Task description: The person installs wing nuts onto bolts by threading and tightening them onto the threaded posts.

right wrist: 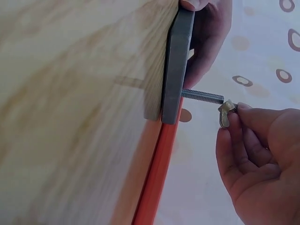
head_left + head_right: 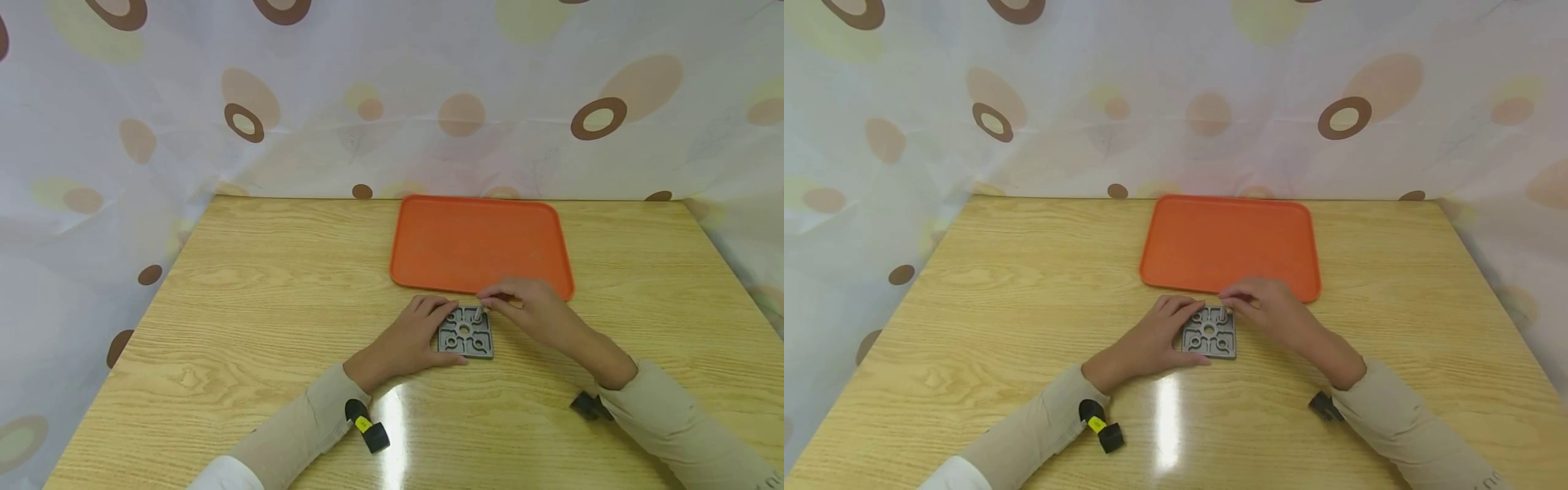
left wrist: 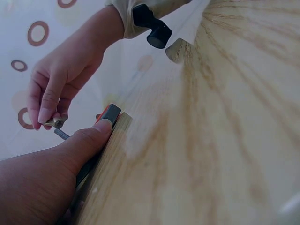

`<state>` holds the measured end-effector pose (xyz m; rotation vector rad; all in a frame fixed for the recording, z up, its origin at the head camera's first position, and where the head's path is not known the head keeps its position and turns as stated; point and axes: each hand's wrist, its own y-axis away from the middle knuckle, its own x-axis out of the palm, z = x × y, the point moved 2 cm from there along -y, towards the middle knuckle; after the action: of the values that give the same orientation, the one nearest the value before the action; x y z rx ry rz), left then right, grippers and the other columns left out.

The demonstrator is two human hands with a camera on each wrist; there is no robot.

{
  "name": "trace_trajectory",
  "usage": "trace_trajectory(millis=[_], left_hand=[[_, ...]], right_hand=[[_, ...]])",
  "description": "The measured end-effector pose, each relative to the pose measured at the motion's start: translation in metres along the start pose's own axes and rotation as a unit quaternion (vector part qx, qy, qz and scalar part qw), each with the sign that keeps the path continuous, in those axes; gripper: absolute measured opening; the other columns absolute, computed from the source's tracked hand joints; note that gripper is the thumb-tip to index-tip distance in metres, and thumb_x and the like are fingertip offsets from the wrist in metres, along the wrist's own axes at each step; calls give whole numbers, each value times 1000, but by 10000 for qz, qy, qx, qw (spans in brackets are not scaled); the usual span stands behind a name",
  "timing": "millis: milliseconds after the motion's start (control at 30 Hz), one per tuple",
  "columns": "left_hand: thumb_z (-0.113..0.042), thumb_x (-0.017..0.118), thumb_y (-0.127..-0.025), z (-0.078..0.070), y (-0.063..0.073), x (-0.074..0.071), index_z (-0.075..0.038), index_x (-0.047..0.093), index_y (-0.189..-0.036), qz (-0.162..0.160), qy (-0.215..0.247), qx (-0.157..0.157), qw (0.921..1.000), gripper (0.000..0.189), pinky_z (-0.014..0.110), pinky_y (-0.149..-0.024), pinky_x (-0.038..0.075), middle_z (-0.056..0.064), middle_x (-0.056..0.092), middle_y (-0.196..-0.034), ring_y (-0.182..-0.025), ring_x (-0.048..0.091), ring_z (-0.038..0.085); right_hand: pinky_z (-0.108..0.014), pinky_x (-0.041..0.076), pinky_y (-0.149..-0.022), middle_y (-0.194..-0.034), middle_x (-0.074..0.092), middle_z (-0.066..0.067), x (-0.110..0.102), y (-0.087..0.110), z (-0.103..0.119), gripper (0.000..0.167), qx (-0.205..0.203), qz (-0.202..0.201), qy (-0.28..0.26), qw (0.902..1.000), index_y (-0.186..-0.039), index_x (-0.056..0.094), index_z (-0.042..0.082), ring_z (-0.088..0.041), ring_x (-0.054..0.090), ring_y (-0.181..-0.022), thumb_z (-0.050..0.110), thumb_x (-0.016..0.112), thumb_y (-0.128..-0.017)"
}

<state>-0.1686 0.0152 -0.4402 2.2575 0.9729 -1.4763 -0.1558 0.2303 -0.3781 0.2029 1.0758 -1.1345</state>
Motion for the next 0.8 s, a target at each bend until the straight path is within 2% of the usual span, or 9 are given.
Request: trace_trajectory(millis=[333,800], left_hand=[[-73,51,-76,0,0,0,-14,32,-145,8,8,30,10000,94,30,-101,31,-1,35,-138,-124,29,15],[-73,51,-76,0,0,1,-14,31,-146,6,-75,19,10000,94,30,-102,30,-2,35,-138,-123,29,15]], right_hand=[[-24,51,-65,-88,67,8,2,-6,6,13,-9,-124,17,9999,-95,72,10,-5,61,-77,7,70,-82],[-27,50,-66,-86,64,9,-1,-12,8,12,250,511,45,9984,-96,71,11,-5,58,-77,13,68,-85]])
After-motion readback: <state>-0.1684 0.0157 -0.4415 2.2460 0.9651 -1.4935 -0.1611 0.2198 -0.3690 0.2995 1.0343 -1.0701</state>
